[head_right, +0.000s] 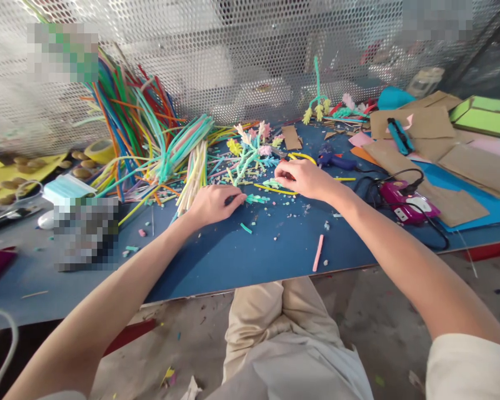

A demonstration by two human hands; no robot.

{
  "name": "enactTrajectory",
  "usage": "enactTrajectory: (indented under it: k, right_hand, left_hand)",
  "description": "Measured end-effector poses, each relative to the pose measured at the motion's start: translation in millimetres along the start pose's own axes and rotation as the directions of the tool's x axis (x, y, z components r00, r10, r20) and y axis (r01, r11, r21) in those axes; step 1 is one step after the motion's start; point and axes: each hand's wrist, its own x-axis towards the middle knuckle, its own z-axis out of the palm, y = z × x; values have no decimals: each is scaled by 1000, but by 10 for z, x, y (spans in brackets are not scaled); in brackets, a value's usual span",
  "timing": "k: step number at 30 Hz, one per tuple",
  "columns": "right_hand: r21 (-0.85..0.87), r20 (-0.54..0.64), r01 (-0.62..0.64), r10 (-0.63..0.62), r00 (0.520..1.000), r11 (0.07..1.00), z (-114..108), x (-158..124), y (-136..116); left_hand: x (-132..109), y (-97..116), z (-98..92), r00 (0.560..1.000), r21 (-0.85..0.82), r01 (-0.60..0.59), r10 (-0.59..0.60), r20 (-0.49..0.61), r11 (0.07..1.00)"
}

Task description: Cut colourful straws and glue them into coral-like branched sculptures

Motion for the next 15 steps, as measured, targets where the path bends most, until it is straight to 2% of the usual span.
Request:
enactTrajectory:
  k: [3, 8, 11, 15]
  right_hand:
    - [50, -59, 37, -34, 998, 998, 90, 27, -96]
    - [124, -133, 72, -55, 990, 990, 234, 37, -230]
    - [89, -106, 66, -57, 993, 994, 320, 31, -301]
    - [57, -76, 112, -108, 991, 992, 387, 49, -399]
  left_hand:
    - [2, 7, -13, 1000, -23, 4, -4, -14, 1000]
    - [2, 97, -106, 979, -52, -108, 97, -180, 993]
    - [-3, 183, -136, 965, -11, -152, 145, -219, 988]
    - [-11, 220, -94, 956, 56, -200, 207, -209, 978]
